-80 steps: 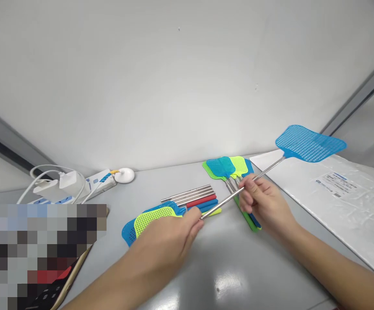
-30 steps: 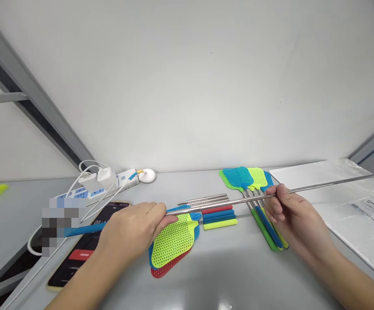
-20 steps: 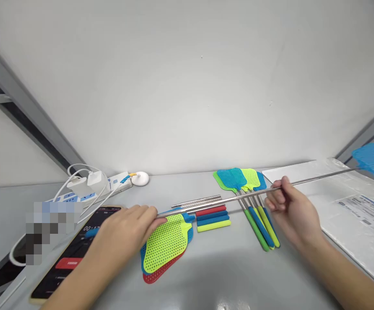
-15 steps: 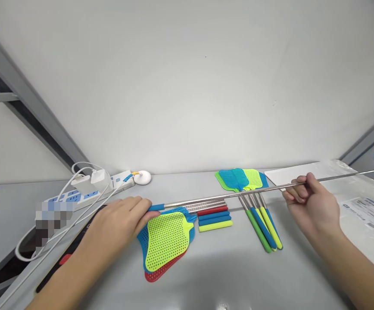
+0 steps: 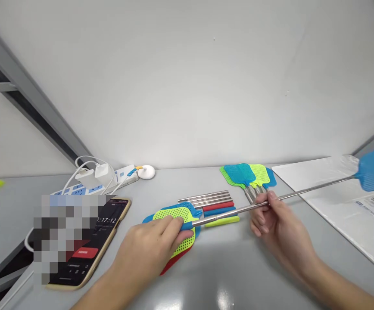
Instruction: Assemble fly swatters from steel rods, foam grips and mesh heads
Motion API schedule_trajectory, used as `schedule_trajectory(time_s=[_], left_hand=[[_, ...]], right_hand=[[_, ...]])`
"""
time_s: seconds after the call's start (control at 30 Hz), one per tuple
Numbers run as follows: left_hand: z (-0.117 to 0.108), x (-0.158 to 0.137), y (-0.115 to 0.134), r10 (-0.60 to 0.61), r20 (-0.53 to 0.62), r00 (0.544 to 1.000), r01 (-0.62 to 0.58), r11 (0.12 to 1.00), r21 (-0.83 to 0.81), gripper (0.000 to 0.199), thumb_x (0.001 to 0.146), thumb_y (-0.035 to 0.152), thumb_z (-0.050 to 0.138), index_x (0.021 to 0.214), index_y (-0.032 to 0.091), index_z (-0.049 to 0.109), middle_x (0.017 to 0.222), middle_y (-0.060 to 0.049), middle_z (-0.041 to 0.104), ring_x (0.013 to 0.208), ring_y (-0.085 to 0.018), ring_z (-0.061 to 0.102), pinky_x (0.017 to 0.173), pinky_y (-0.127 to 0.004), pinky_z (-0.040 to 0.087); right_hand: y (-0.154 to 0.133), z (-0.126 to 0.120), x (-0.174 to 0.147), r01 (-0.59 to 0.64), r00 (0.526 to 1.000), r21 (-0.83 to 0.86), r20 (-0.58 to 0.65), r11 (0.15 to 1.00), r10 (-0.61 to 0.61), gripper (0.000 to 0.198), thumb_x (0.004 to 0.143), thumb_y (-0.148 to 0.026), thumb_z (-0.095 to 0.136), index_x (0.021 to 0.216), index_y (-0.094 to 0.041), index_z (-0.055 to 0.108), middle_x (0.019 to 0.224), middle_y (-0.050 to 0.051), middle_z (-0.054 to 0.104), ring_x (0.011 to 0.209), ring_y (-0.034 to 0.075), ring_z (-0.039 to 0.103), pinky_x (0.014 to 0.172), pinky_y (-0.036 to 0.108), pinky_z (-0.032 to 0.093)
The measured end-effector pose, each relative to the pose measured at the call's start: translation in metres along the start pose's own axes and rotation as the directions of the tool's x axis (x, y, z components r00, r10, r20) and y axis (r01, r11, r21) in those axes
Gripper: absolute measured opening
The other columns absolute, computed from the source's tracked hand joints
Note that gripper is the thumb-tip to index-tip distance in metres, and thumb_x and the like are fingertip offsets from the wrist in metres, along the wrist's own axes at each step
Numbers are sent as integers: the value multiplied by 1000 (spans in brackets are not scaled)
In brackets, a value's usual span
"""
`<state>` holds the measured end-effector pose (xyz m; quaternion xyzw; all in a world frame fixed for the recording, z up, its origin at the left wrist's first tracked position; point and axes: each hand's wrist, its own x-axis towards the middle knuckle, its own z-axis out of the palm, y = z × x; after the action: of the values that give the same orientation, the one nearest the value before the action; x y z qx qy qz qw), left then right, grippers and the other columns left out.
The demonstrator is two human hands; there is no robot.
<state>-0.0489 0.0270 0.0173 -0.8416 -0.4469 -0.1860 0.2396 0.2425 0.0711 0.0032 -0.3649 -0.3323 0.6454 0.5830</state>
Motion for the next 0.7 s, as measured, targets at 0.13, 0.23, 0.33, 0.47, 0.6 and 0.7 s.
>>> schedule_trajectory(time_s=[0.13,0.23,0.33,0.47,0.6,0.7], left_hand=[[0,3,7,-28,-37,999,28,1000,-4,39,102,40,36,83,18,61,63,2,65,51,-13,61,47,-26,33],[1,3,10,-43,-72,996,41,999,-25,37,102,40,37,82,19,60,63,2,65,49,-13,60,46,-26,33],[2,2,24,2,-87,996,-11,996,-94,33,101,39,40,84,19,59,63,3,64,49,-13,59,46,-27,34],[1,3,44,32,-61,998,-42,985,-166,27,101,37,42,91,20,60,62,4,62,49,-14,58,46,-28,34],[-1,5,33,-3,-68,998,-6,989,-144,24,99,38,46,90,20,61,64,3,64,51,-14,60,47,-27,36],[-1,3,14,-42,-27,999,38,990,-137,27,99,38,45,85,21,60,63,3,63,50,-13,59,48,-25,36]], right_hand=[[1,9,-10,43,997,-52,73,998,-39,30,93,-45,54,88,-21,69,56,-2,46,51,10,38,49,23,39],[2,9,-17,70,988,-54,144,996,-61,33,96,-46,49,90,-22,70,56,-2,46,51,10,39,50,23,38],[15,13,-31,35,928,-161,372,986,28,36,97,-48,48,98,-22,72,58,-2,47,55,11,46,55,25,38],[31,15,-43,53,865,-339,485,939,126,35,97,-45,50,117,-24,69,69,0,49,61,11,48,61,27,41],[21,5,-31,87,919,-334,390,939,53,38,89,-45,63,124,-29,64,76,-2,48,58,10,47,55,25,42],[3,-2,-17,52,963,-211,270,976,7,34,85,-48,66,113,-28,67,64,-6,41,47,8,39,49,24,39]])
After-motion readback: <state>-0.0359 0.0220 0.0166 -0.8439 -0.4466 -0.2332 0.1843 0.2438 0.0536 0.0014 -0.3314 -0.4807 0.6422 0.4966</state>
